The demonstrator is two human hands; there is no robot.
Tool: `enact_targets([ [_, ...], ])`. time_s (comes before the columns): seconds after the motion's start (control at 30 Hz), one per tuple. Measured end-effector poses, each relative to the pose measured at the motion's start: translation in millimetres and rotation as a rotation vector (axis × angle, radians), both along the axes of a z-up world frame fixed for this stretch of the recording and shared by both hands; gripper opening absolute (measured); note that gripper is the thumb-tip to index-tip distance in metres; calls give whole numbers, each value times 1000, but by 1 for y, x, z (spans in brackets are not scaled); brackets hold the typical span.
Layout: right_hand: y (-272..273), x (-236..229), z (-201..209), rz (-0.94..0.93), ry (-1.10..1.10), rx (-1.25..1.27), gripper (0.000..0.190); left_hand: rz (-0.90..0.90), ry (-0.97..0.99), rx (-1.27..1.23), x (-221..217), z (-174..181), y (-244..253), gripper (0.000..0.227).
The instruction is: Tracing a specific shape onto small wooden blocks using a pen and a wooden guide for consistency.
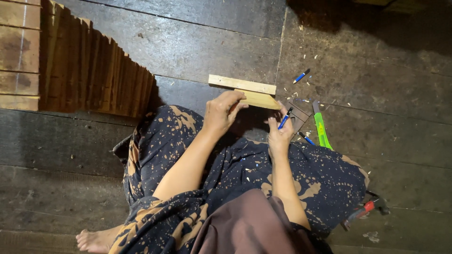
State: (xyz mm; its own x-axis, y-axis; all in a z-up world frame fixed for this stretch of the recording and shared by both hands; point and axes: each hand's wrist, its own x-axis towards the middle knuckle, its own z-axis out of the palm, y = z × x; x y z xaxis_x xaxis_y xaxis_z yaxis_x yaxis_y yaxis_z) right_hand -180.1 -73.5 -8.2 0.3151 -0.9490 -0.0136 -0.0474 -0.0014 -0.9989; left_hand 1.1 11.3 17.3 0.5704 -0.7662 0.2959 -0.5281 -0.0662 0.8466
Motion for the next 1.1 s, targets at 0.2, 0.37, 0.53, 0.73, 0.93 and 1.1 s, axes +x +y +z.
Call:
enact_targets([
  [0.2, -7, -10, -15, -50, 153, -80, 43, 84, 154, 12, 0, -1, -1, 8],
  [0.37, -7, -14, 14, -52, 208, -6, 37, 130, 362, 83, -1, 10, -5, 11],
  [0.53, -12, -24, 3, -19, 154, 124, 33, 172, 508, 139, 6, 8, -5, 15],
  [0.73, -13, -26, 9, -17, -31, 332, 32, 191, 566, 132, 8, 11, -3, 14],
  [0.93, -20, -38, -5, 2, -141, 491, 32, 218, 624, 132, 10, 0, -4, 16],
  [1.1, -17, -31, 18, -3, -193, 592, 33, 242, 646, 254, 12, -7, -5, 20],
])
